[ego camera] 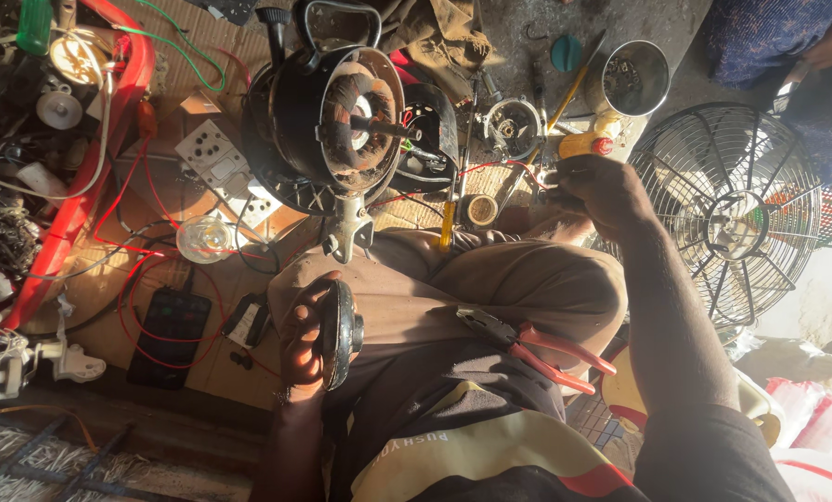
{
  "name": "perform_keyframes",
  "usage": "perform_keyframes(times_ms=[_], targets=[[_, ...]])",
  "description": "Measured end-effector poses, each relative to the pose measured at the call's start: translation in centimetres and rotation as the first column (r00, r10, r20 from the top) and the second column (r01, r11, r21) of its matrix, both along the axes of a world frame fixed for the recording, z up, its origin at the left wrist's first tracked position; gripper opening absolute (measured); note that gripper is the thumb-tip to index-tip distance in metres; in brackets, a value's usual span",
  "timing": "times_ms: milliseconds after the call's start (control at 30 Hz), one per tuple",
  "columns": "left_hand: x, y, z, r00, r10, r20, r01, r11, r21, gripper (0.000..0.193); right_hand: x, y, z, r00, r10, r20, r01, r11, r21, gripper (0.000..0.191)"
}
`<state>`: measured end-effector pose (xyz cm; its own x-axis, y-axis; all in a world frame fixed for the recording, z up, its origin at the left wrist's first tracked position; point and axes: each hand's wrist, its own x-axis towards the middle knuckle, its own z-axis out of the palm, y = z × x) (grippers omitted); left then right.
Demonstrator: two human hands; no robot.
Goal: The person sits on the floor repairing a small electric appliance motor. They hold the motor housing, use pliers to loosen and remove parts, separate the motor's end bell and rotor from the housing, and use a screwdriver to work on the exposed windings and components.
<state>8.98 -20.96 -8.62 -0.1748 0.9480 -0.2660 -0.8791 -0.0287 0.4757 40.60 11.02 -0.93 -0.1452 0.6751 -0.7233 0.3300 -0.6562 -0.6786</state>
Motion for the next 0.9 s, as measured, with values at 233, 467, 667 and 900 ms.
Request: perform_keyframes(times_ms=[233,467,667,900], targets=[[-0.6,2.0,1.9,0.873,0.106,-0.476,-0.053,0.991,0.124,0.063,-4.5,-1.1,4.0,0.943,-0.046,-0.331,0.132,0.961,0.242,0.016],[0.1,1.2,1.2,0.983,0.019,-0.184,-0.030,0.998,-0.059,0.060,-12.6,-3.2,4.6,0.875,0.031,-0.483,0.220,0.864,0.453,0.014],[-0.1,0.9,1.1,0.987,0.014,-0.162,-0.032,0.994,-0.107,0.059,-16.2,-4.5,5.7,0.947,0.091,-0.307,0.080,0.860,0.504,0.026],[-0.5,0.6,1.6,0.980,-0.014,-0.200,-0.017,0.988,-0.153,0.057,-16.6,-5.1,6.4,0.985,0.144,-0.091,-0.053,0.769,0.637,0.028]])
